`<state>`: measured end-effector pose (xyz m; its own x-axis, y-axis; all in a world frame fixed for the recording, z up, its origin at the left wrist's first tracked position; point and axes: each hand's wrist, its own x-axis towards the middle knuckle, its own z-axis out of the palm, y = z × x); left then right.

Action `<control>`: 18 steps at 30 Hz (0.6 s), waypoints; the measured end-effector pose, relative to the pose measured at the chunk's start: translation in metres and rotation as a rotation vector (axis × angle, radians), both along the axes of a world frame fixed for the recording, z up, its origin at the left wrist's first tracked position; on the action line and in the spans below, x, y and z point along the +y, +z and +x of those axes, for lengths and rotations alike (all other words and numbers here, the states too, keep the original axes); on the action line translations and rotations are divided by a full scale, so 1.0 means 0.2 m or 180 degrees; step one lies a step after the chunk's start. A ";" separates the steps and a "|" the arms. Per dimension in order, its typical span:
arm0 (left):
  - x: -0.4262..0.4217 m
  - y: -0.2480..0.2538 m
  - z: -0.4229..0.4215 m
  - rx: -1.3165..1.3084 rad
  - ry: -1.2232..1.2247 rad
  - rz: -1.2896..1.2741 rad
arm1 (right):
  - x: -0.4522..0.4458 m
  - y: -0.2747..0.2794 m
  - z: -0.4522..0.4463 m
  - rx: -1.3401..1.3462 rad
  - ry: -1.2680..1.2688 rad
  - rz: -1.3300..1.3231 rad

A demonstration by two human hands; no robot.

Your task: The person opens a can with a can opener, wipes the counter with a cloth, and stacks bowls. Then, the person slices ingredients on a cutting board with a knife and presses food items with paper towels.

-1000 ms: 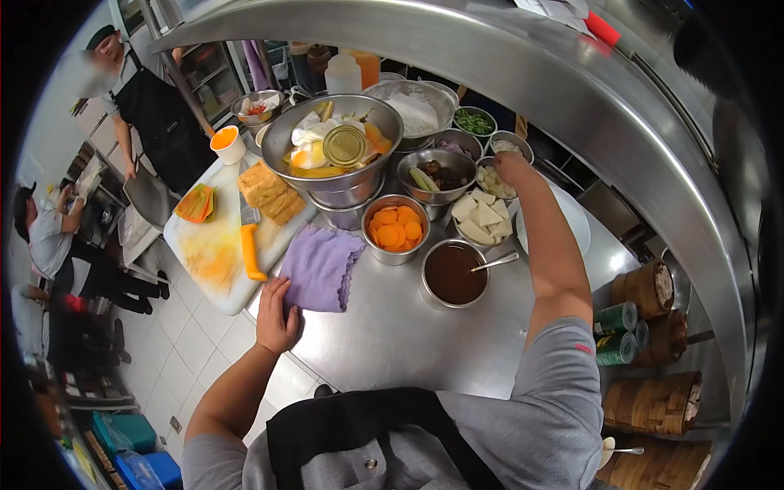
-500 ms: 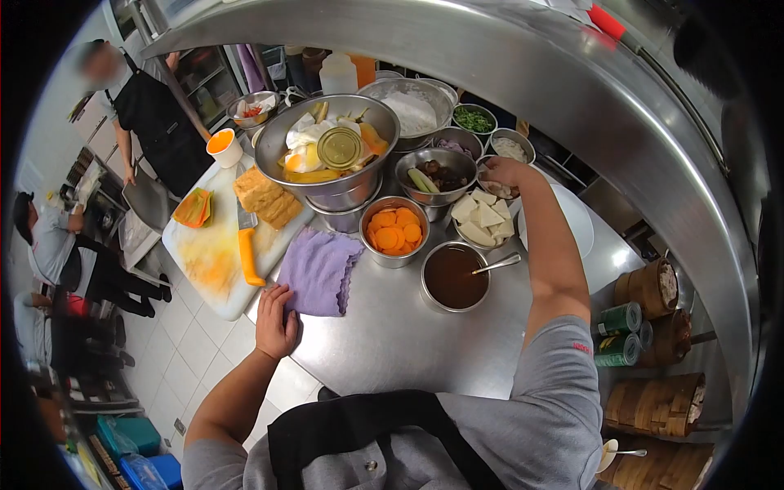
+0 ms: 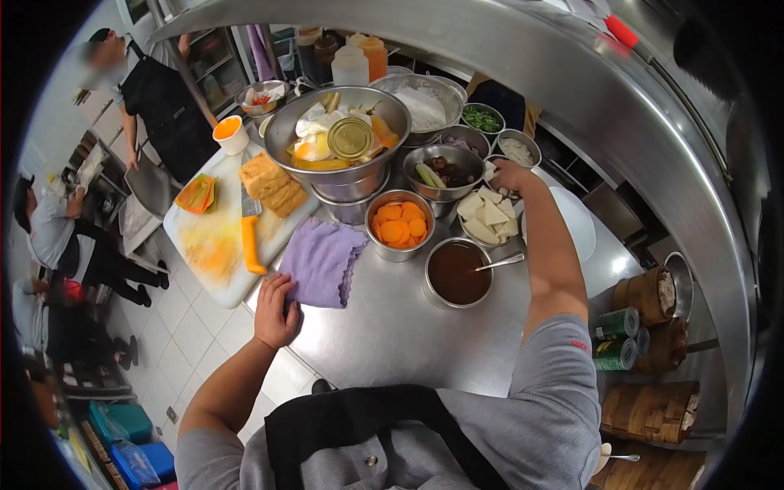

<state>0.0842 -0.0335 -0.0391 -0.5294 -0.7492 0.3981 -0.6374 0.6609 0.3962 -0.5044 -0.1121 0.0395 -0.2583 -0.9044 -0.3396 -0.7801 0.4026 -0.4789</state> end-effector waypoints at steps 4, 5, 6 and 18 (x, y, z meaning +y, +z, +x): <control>0.00 0.00 0.00 0.0032 0.0022 0.0037 | 0.00 0.01 0.03 0.0212 0.0125 -0.0046; 0.00 0.00 0.00 0.0086 0.0019 0.0016 | 0.00 0.00 0.02 0.0231 0.0140 -0.0039; 0.00 0.00 0.00 0.0108 0.0042 0.0021 | -0.01 -0.01 0.02 0.0285 0.0129 -0.0086; 0.00 -0.01 0.02 0.0385 -0.0009 -0.0129 | 0.01 -0.01 0.04 -0.0810 -0.0378 -0.0303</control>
<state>0.0883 -0.0326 -0.0416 -0.4778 -0.7297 0.4891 -0.5846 0.6797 0.4430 -0.4965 -0.1101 0.0378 -0.2817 -0.9038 -0.3221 -0.5802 0.4278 -0.6930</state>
